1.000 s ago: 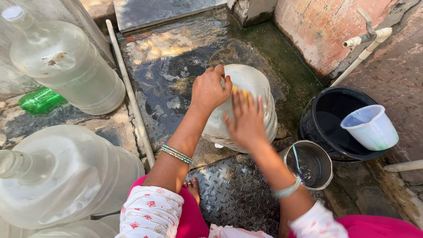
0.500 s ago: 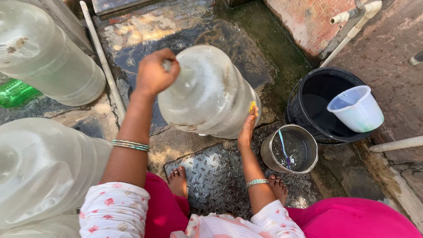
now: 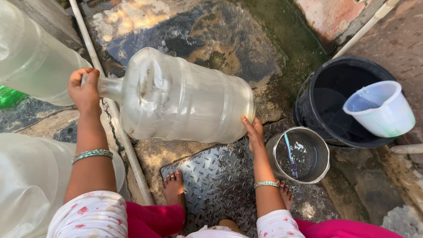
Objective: The person scrubs the exterior of a large plastic water dispenser with a yellow sponge, then rinses it by shaking water inside and pouring it out. The dispenser is handled one at a time and placed back on the ground after cleaning.
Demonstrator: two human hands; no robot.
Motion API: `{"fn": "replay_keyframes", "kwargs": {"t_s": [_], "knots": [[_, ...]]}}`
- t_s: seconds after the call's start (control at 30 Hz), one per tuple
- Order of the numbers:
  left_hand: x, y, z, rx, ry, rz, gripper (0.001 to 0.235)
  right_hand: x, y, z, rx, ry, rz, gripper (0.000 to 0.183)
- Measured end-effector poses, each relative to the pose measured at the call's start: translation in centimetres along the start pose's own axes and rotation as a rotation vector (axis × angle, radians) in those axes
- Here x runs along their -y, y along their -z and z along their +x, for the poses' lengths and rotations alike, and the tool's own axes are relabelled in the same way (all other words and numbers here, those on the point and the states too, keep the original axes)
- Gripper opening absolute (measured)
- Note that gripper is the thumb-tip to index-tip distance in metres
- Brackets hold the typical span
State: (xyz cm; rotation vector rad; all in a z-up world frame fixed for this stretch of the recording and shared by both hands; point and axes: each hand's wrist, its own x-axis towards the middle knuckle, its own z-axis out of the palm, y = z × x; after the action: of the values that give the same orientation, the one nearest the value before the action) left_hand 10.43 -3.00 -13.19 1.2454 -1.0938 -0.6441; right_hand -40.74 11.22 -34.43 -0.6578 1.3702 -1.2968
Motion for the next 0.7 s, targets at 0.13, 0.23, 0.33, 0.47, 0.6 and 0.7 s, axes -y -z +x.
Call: {"fn": "replay_keyframes", "kwargs": {"t_s": [0.13,0.23,0.33,0.47,0.6,0.7], "knots": [[6.5,-0.6,-1.4,-0.144,0.346,-0.087,0.030,4.7,0.6,-3.1,-0.141,0.146,-0.125,0.060],[10.5,-2.1,-2.0,-0.203,0.615,-0.133,0.071,9.4,0.0,-5.1,-0.229,0.267,-0.311,0.063],[11.6,-4.0,-2.8,-0.137,0.717,0.185,0.085,12.6,-1.8,-6.9,-0.260,0.198,-0.564,0.069],[6.1,-11.4,-4.5,0.119,0.324,0.839,0.070,12.9,-6.4,-8.6,-0.261,0.370,-0.769,0.076],[0.2,-22.9,-13.3,0.627,-0.329,1.088,0.076,9.2,-9.6,-9.9,-0.126,0.606,-0.750,0.092],[-1.5,-25.7,-17.9,0.737,-0.255,1.080,0.055,4.8,-10.3,-12.2,-0.041,0.655,-0.702,0.089]]}}
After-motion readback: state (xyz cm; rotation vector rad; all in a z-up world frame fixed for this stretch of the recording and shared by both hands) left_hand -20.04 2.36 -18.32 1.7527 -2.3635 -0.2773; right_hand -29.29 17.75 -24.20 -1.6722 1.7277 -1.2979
